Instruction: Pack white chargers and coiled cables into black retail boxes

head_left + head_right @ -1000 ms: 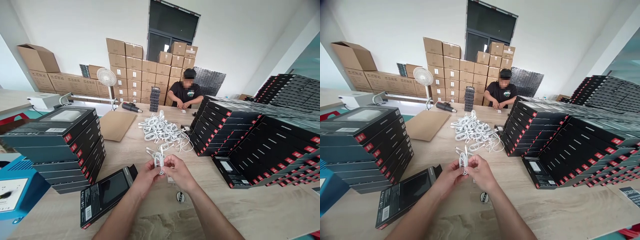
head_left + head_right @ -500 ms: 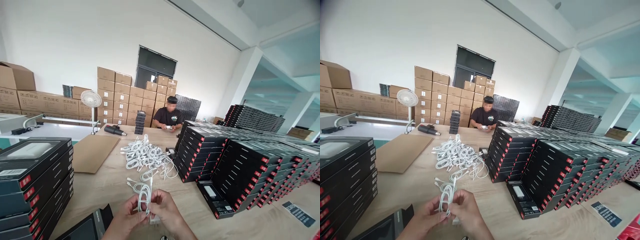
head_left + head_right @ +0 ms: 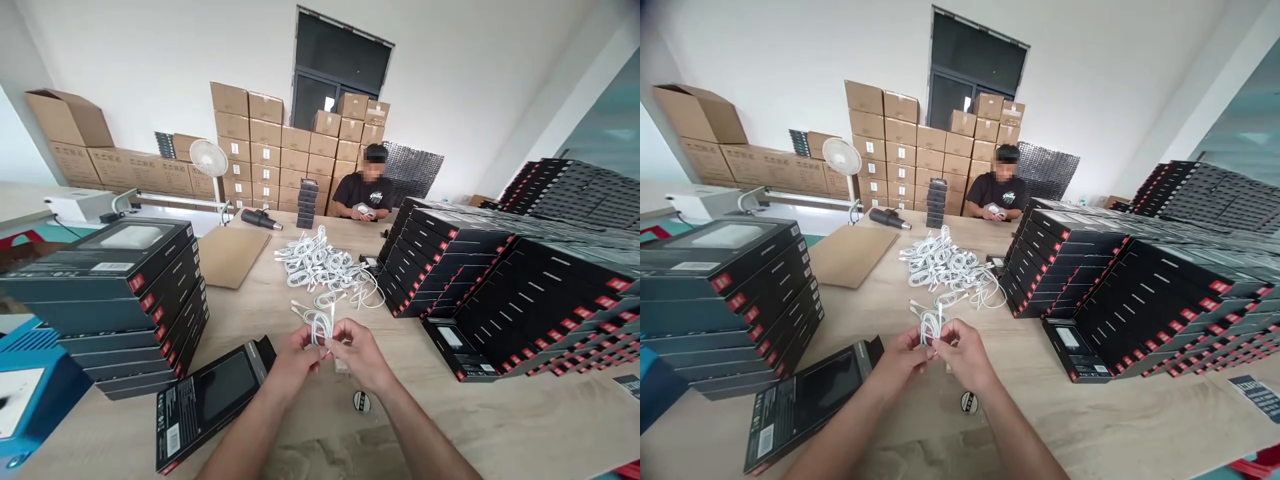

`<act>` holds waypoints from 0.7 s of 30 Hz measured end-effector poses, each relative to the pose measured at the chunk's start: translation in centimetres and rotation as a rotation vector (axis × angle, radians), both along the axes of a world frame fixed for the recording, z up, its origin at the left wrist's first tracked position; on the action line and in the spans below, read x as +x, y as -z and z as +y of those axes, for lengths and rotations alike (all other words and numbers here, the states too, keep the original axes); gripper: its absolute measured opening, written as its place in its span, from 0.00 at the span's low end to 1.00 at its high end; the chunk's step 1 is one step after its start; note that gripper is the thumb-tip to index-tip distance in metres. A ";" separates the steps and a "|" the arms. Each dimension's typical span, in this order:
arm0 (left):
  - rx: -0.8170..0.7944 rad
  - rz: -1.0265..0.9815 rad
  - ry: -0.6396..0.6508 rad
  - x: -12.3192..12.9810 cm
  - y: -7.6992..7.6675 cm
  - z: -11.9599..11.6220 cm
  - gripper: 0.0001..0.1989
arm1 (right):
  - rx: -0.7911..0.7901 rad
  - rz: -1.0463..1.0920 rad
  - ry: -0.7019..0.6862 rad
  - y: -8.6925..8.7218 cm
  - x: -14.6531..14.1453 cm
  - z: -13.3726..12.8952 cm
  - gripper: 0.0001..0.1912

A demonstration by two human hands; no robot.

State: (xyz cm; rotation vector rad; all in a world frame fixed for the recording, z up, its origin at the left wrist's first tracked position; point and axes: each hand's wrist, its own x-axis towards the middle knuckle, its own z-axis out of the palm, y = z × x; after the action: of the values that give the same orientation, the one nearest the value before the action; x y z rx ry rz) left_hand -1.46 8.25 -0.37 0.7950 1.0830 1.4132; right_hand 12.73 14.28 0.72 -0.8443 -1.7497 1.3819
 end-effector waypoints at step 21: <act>-0.073 -0.087 -0.118 1.0 0.7 0.3 0.10 | 0.235 -0.181 0.403 1.4 -2.5 -0.6 0.08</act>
State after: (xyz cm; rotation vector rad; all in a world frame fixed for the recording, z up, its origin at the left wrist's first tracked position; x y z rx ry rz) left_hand -0.44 8.51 -1.10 0.6204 1.1222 1.4845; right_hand 10.21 13.67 -0.73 -1.1414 -1.7138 0.8418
